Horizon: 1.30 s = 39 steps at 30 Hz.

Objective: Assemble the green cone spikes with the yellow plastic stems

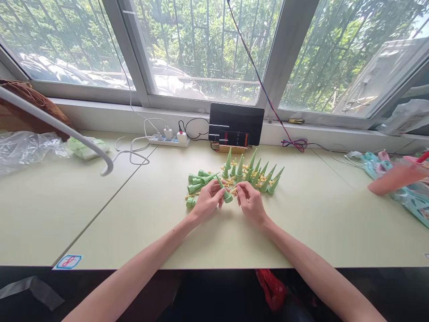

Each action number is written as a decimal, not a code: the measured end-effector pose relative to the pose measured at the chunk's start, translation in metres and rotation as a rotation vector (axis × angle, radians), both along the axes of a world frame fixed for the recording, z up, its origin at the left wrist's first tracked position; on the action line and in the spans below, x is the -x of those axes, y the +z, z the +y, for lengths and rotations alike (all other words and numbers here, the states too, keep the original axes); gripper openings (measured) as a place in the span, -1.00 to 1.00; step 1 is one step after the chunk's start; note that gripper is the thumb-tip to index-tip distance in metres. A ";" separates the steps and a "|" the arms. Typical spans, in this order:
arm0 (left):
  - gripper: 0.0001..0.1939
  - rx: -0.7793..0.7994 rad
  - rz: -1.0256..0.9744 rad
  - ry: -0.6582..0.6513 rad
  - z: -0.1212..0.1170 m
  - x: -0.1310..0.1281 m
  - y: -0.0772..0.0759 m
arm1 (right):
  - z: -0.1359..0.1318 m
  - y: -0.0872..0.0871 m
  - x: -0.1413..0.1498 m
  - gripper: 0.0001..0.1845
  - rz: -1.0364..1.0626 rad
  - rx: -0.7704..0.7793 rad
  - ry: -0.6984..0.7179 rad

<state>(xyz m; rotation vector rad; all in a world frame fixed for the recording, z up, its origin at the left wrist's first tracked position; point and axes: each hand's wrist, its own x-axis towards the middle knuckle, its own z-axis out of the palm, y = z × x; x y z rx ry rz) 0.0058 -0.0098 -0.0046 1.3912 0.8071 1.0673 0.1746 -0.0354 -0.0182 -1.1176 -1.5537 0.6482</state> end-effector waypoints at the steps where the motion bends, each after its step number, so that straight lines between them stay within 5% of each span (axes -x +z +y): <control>1: -0.65 0.002 -0.002 -0.001 0.000 0.000 0.000 | 0.000 0.000 0.000 -0.76 -0.002 0.000 0.008; 39: -0.65 0.095 -0.104 -0.036 -0.004 -0.001 0.003 | 0.001 -0.001 -0.002 -0.75 -0.034 0.049 0.052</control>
